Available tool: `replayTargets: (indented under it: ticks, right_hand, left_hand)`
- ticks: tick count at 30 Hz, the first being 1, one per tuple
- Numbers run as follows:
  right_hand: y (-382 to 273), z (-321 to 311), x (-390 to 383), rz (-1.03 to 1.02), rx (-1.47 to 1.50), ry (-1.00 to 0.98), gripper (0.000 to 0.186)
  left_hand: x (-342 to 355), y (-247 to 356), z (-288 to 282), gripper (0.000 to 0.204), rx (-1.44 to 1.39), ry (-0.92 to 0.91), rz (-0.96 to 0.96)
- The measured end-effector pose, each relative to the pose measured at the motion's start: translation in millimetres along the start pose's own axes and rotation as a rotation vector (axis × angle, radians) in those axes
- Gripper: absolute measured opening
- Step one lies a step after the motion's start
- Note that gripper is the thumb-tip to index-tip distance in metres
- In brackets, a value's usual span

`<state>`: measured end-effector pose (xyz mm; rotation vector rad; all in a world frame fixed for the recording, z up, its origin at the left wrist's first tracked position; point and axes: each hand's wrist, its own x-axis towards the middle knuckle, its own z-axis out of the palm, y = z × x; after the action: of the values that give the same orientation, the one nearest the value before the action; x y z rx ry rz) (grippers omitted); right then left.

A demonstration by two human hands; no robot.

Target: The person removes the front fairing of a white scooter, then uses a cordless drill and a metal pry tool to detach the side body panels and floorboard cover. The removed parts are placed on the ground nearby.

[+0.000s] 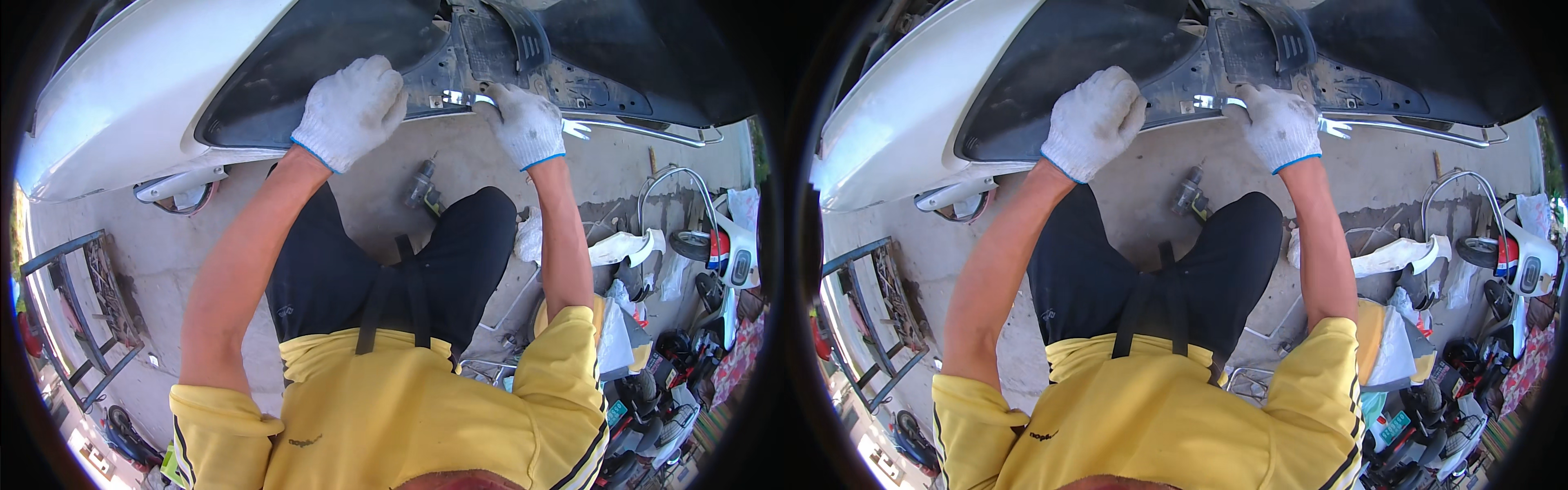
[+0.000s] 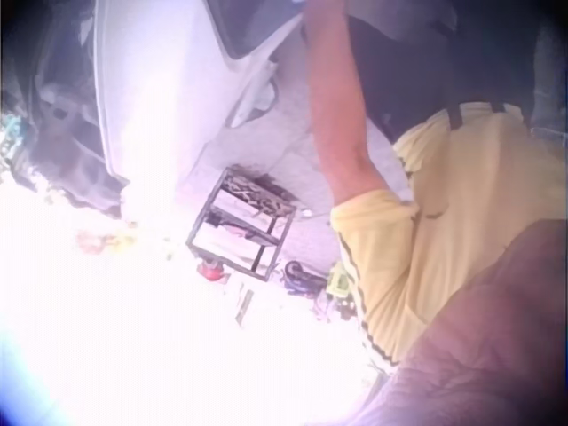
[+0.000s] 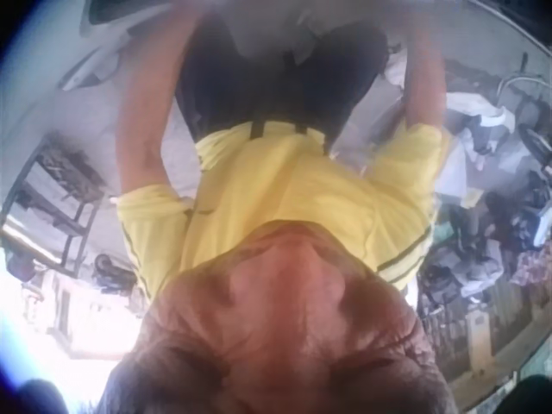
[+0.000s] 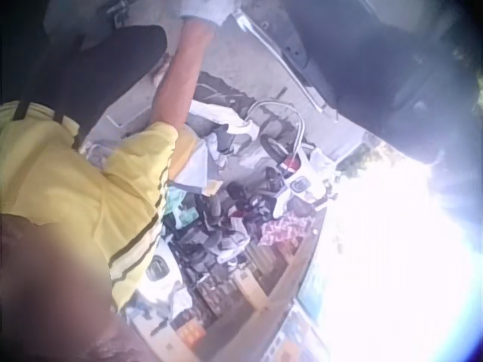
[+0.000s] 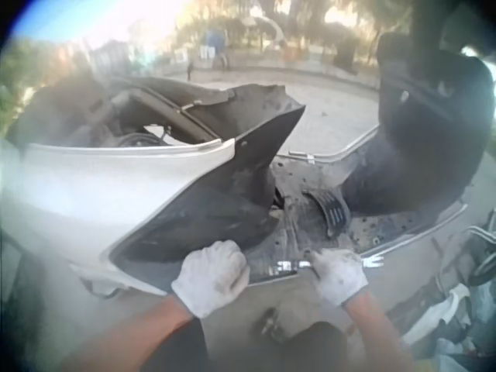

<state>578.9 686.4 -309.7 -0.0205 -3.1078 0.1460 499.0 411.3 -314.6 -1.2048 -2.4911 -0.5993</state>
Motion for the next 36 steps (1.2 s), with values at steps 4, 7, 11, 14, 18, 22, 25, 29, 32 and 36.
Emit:
replayTargets:
  ticks: [4, 7, 11, 14, 18, 22, 25, 29, 32, 36]
  right_hand:
    - [13, -3, 14, -0.230, -0.070, 0.021, 0.033]
    - [21, -3, 22, -0.314, -0.075, 0.010, 0.034]
    - [14, -3, 36, -0.344, -0.093, -0.031, 0.034]
    - [11, -10, 43, -0.346, -0.101, -0.148, 0.033]
    - [6, -15, 56, -0.439, -0.140, -0.204, 0.035]
    - [-7, -18, 44, -0.312, -0.153, -0.271, 0.035]
    - [-7, -13, 41, -0.307, -0.141, -0.243, 0.034]
    - [11, -4, 55, -0.490, -0.111, -0.188, 0.033]
    - [8, -9, 56, -0.484, -0.115, -0.221, 0.031]
    - [-10, -15, 56, -0.390, -0.093, -0.282, 0.030]
  left_hand:
    - [-1, 2, -2, 0.014, 0.027, -0.047, -0.033]
    - [0, 2, 0, 0.014, 0.023, -0.045, -0.022]
    - [1, 1, -3, 0.014, 0.018, -0.027, -0.023]
    - [1, 1, -2, 0.014, 0.025, -0.033, -0.016]
    - [0, 1, -2, 0.013, 0.033, -0.046, -0.031]
    - [0, 1, -1, 0.013, 0.042, -0.058, -0.034]
    - [1, 0, -3, 0.014, 0.048, -0.071, -0.034]
    - [2, 0, 0, 0.013, 0.022, -0.057, -0.026]
    - [2, 1, -1, 0.013, 0.006, -0.057, -0.025]
    - [-2, 2, -2, 0.013, 0.007, -0.087, -0.051]
